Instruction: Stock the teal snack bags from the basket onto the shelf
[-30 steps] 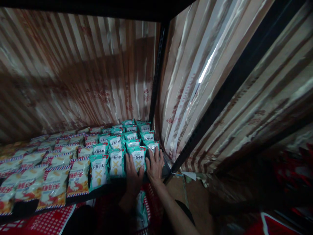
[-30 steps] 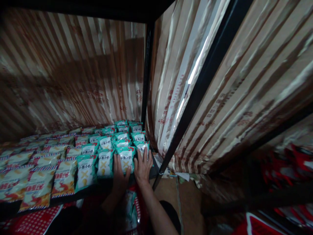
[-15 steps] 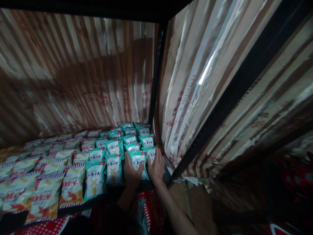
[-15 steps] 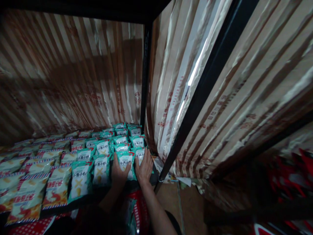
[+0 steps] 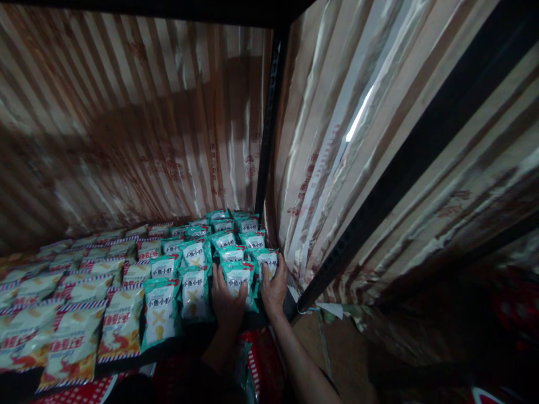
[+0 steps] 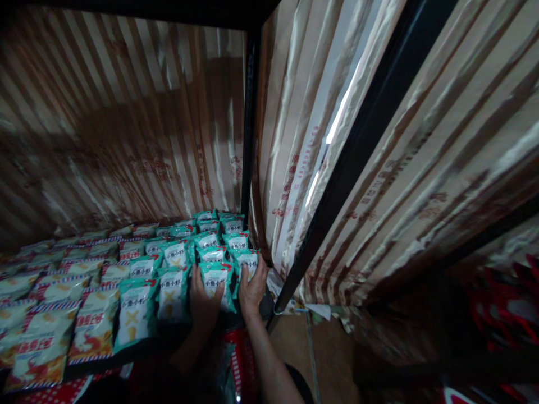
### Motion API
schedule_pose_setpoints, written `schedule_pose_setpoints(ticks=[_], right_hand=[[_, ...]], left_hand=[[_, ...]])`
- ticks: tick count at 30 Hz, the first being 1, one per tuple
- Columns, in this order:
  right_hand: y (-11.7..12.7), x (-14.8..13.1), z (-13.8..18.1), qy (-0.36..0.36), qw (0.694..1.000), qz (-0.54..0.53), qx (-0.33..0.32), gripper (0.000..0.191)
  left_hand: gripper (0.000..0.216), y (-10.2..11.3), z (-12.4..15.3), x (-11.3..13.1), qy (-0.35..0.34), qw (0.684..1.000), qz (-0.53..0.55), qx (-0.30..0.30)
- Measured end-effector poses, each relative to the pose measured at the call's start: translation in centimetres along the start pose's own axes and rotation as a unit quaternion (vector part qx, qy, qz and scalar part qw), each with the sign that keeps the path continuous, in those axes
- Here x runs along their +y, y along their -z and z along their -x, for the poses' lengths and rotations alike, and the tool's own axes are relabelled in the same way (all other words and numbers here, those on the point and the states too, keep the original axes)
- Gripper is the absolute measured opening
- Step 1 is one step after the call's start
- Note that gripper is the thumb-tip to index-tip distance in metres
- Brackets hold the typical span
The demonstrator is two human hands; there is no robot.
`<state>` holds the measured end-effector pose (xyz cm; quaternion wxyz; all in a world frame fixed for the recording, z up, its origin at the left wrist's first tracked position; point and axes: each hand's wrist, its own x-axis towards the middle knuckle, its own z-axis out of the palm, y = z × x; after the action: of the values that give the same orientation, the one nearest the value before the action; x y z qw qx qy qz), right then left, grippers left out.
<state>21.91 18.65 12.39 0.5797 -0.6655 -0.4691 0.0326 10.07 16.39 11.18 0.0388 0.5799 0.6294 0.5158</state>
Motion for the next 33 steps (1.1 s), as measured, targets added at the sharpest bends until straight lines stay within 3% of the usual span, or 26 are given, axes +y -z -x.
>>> schedule_pose_setpoints(ticks=[8, 16, 23, 30, 33], right_hand=[[-0.2, 0.4, 0.2, -0.023, 0.997, 0.028, -0.063, 0.072], [0.7, 0.8, 2.0, 0.099, 0.991, 0.083, -0.038, 0.069], [0.4, 0.4, 2.3, 0.124, 0.981, 0.142, -0.056, 0.061], [1.5, 0.1, 3.4, 0.189, 0.97, 0.14, -0.058, 0.056], [1.7, 0.3, 4.0, 0.184, 0.972, 0.138, -0.053, 0.056]], left_hand=[[0.076, -1.4, 0.2, 1.2, 0.003, 1.0, 0.011, 0.004], [0.076, 0.0, 1.4, 0.9, -0.013, 1.0, 0.023, -0.007], [0.071, 0.5, 1.5, 1.0, 0.013, 1.0, 0.013, -0.017], [0.081, 0.7, 1.7, 1.2, 0.03, 0.998, 0.028, -0.044], [0.081, 1.2, 2.0, 1.2, 0.034, 0.997, 0.036, -0.057]])
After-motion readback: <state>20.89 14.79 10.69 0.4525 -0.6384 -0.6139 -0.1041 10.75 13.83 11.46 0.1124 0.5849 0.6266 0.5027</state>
